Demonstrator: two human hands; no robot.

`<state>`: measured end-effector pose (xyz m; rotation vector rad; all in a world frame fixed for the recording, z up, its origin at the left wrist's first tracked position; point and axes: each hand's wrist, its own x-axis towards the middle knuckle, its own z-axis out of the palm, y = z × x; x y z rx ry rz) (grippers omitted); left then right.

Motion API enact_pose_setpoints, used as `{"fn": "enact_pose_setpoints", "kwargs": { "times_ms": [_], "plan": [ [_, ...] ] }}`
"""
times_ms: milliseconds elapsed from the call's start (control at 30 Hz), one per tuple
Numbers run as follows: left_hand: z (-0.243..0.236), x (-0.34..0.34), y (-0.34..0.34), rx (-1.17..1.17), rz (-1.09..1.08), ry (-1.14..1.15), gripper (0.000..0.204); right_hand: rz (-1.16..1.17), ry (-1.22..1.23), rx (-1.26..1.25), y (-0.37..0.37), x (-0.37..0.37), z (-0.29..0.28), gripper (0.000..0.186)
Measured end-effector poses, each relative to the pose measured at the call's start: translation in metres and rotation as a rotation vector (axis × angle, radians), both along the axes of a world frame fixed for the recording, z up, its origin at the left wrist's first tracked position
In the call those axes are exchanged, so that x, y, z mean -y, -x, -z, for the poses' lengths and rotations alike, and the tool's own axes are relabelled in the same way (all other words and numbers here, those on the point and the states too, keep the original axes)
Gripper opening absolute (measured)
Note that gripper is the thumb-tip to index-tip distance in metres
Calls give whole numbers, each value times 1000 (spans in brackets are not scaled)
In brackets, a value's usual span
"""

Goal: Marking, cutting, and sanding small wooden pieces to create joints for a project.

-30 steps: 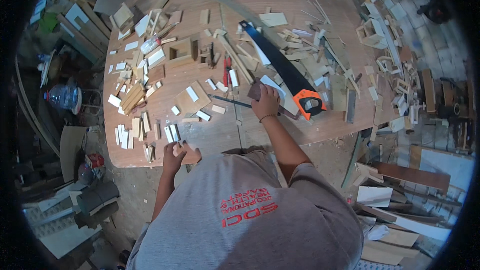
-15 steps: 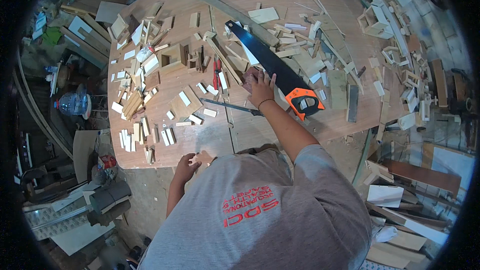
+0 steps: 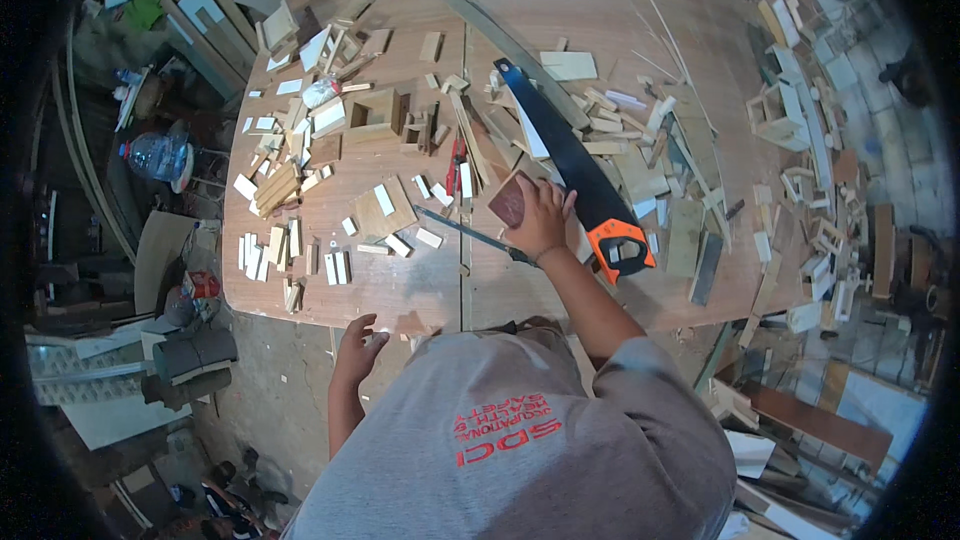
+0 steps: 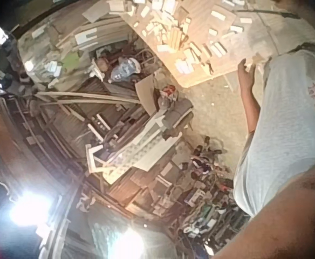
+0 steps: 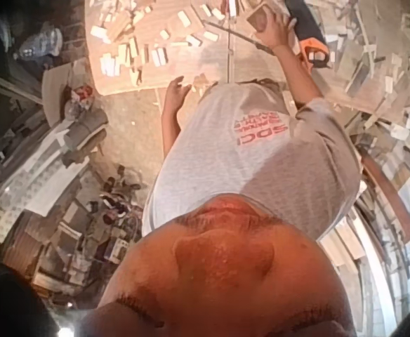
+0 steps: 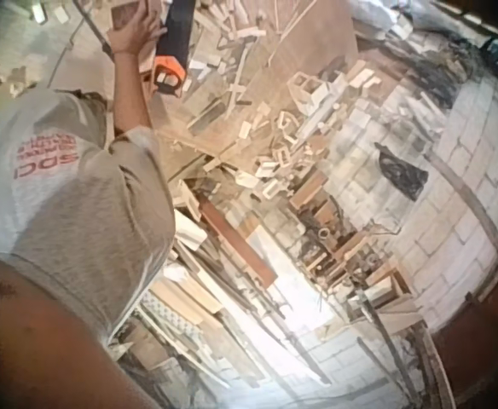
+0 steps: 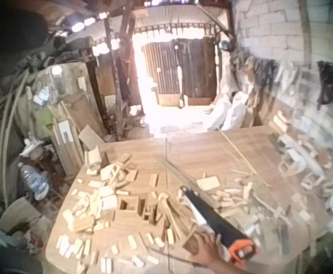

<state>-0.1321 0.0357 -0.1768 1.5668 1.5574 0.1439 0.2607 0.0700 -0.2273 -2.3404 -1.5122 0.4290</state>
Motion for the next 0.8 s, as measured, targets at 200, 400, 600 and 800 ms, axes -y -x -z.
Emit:
{"fn": "enact_pose_setpoints", "kwargs": {
  "times_ms": [200,400,600,800],
  "plan": [
    [-12,1,-6,-6,-30,54,54,-68,-188,-168,-4,17,-30,91],
    [-27,-19,-35,148,29,62,58,-225,-566,-443,3,11,-78,97],
    [-62,-59,-90,432,200,-118,88,-332,-831,-873,74,-5,-97,107],
    [-75,-97,-85,915,246,74,120,-305,-715,-1361,153,-20,-121,115]
  ]
}}
